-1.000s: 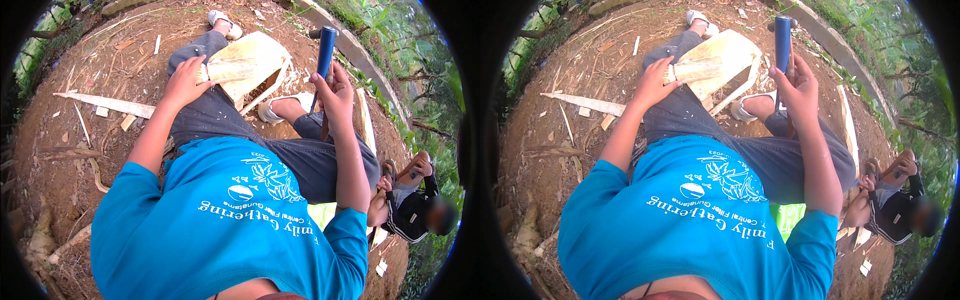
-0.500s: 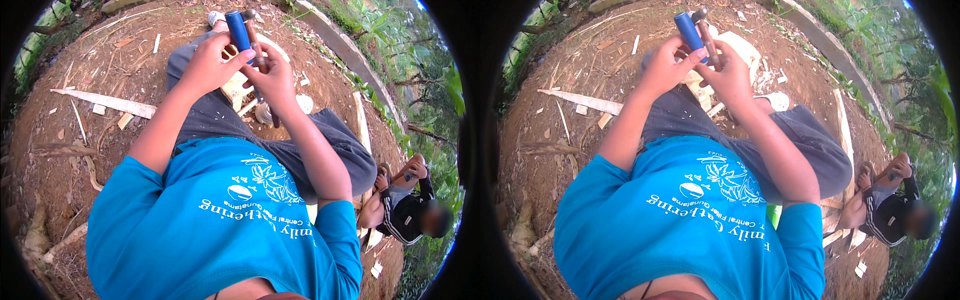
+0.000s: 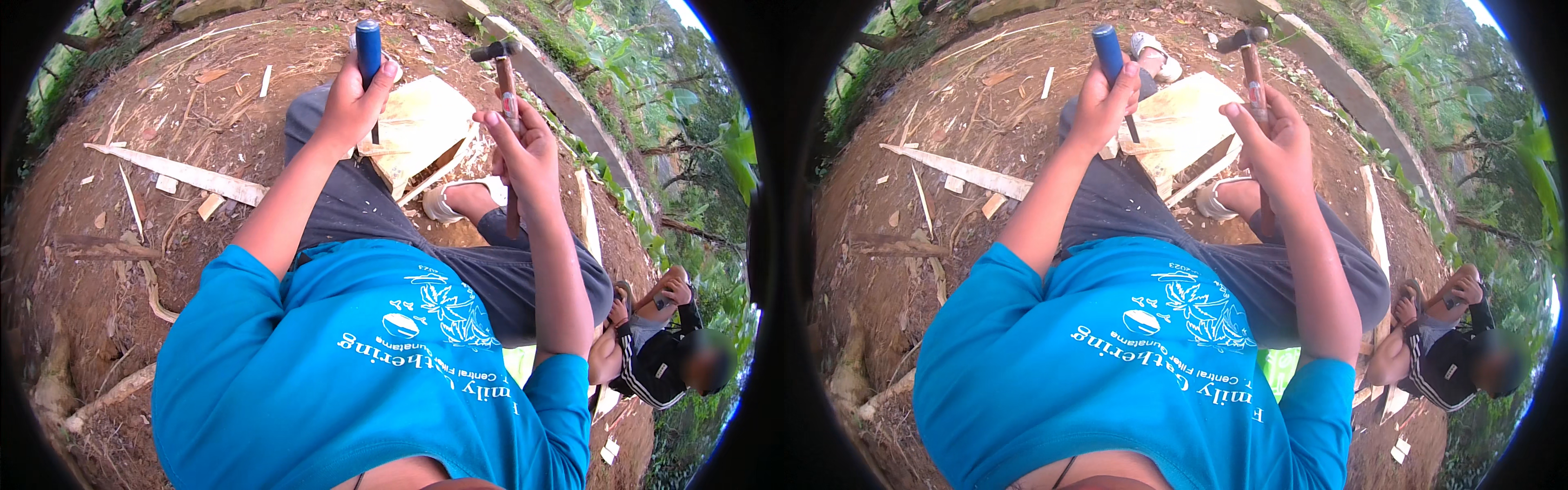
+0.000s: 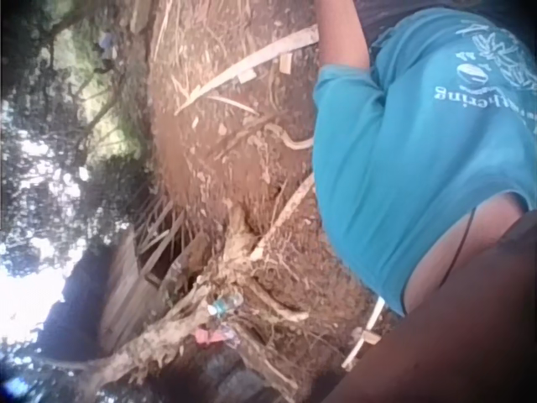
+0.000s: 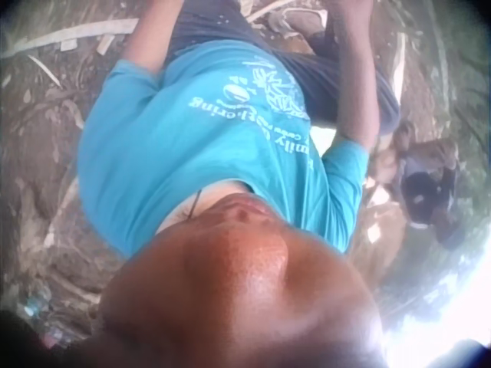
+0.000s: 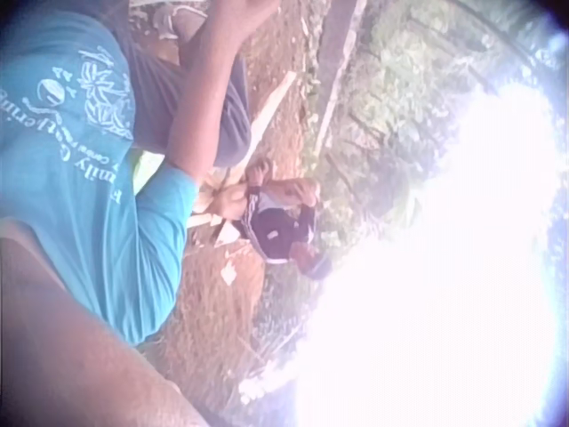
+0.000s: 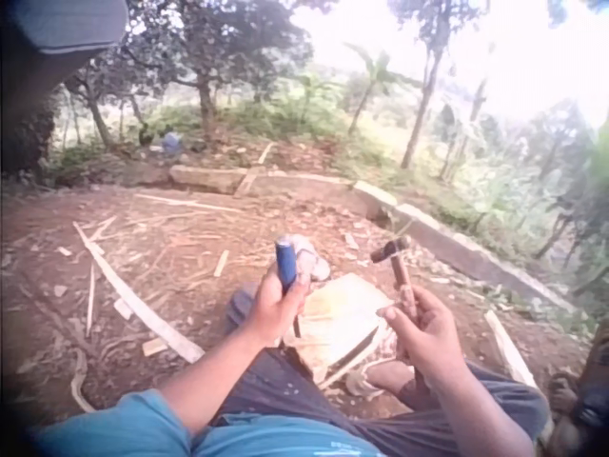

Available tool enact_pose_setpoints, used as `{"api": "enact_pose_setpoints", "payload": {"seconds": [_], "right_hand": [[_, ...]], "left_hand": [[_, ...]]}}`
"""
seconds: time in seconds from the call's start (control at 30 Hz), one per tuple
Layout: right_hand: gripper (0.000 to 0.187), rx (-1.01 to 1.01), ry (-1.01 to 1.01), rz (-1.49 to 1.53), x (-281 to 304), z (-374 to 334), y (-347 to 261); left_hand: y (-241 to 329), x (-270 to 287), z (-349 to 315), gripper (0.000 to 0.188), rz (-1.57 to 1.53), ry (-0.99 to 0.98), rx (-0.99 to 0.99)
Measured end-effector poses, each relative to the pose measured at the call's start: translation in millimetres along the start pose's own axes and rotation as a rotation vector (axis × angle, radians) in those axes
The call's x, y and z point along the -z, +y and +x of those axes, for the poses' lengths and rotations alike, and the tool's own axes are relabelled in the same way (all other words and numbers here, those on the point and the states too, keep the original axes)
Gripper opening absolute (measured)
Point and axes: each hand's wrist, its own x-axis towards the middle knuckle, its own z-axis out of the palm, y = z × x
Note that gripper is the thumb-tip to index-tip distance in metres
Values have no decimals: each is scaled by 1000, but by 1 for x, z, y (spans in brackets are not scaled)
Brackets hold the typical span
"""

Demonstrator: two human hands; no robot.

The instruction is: The person carves and shapes a piece of wood using a chisel and a hammer, striking the tool to remove material.

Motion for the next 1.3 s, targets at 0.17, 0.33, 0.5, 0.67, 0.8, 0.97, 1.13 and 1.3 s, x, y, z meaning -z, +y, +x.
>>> {"api": "enact_pose_setpoints", "payload": {"seconds": [0.17, 0.33, 0.5, 0.67, 0.8, 0.97, 1.13, 1.3], "right_hand": [[51, -37, -21, -43, 10, -15, -9], [46, -34, -110, -4, 14, -22, -4], [46, -41, -149, -32, 9, -29, -9], [47, 123, -176, -183, 1, -22, -28], [41, 404, -202, -252, -17, -8, -67], [39, 614, -282, -662, -29, 11, -63], [37, 605, -242, -584, -40, 9, -83], [33, 687, -285, -620, -32, 22, -84]], "left_hand": [[-23, -4, 0, 33, 302, 128, -137], [-26, -1, 0, 34, 398, 121, -170], [-24, 3, -1, 32, 384, 115, -164], [-21, -5, -3, 28, 466, 160, -397], [-21, -2, -8, 27, 434, 114, -363], [-28, -5, -9, 27, 329, 71, -306], [-30, 0, -11, 26, 274, 76, -260], [-34, 0, -7, 26, 300, 64, -277]]}}
